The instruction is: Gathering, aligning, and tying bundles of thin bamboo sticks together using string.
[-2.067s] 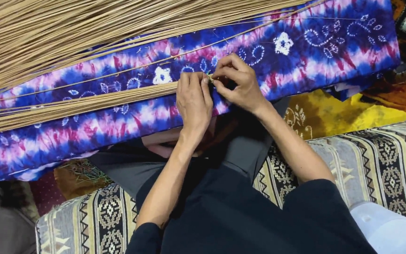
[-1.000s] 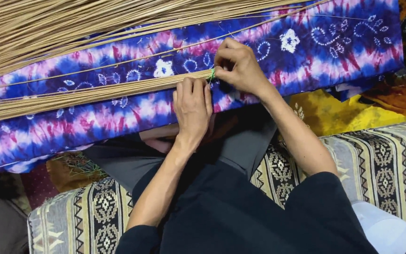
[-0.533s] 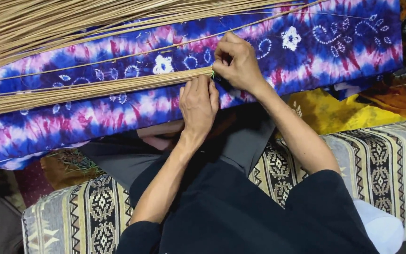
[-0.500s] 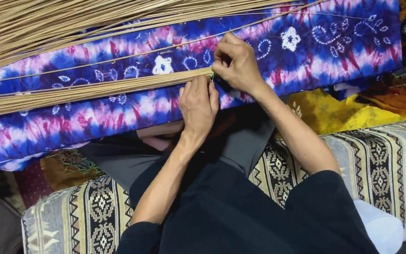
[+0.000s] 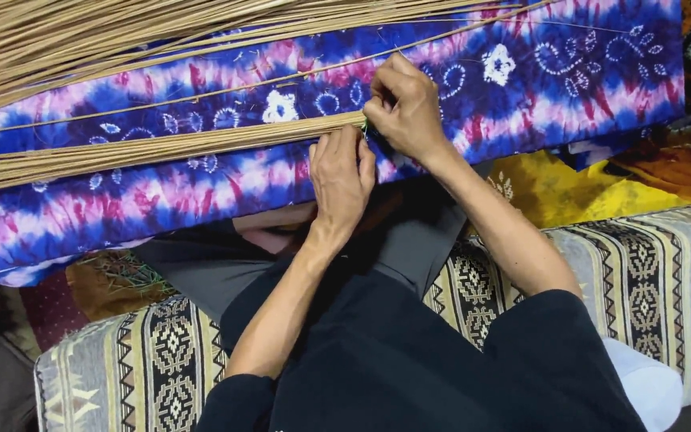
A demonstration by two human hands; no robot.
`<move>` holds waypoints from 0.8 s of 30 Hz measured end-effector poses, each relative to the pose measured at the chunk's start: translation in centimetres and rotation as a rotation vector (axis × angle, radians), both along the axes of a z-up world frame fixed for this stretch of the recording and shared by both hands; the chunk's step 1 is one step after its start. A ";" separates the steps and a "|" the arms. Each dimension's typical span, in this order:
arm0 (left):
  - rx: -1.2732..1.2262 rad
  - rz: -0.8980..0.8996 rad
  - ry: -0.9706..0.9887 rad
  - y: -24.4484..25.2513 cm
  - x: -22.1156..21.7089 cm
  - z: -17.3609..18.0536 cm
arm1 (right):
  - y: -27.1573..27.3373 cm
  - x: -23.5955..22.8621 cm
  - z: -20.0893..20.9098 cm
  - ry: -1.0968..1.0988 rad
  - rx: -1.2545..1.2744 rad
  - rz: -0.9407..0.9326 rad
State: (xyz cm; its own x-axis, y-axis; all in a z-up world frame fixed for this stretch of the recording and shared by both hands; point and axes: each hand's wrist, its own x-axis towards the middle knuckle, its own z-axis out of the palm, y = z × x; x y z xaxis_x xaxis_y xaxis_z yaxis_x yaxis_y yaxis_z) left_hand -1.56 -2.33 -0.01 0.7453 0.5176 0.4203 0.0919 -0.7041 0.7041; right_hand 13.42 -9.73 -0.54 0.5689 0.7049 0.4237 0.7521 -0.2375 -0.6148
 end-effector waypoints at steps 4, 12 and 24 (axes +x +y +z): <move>-0.009 0.003 -0.003 -0.1 -0.2 -0.2 | 0.2 -0.6 0.5 -0.067 -0.017 -0.030; -0.098 -0.147 0.008 1.8 -1.7 2.3 | -0.5 2.4 2.8 0.281 -0.141 0.136; 0.512 -0.178 0.257 14.1 -5.6 0.0 | 2.8 -3.9 2.9 -0.345 -0.164 0.324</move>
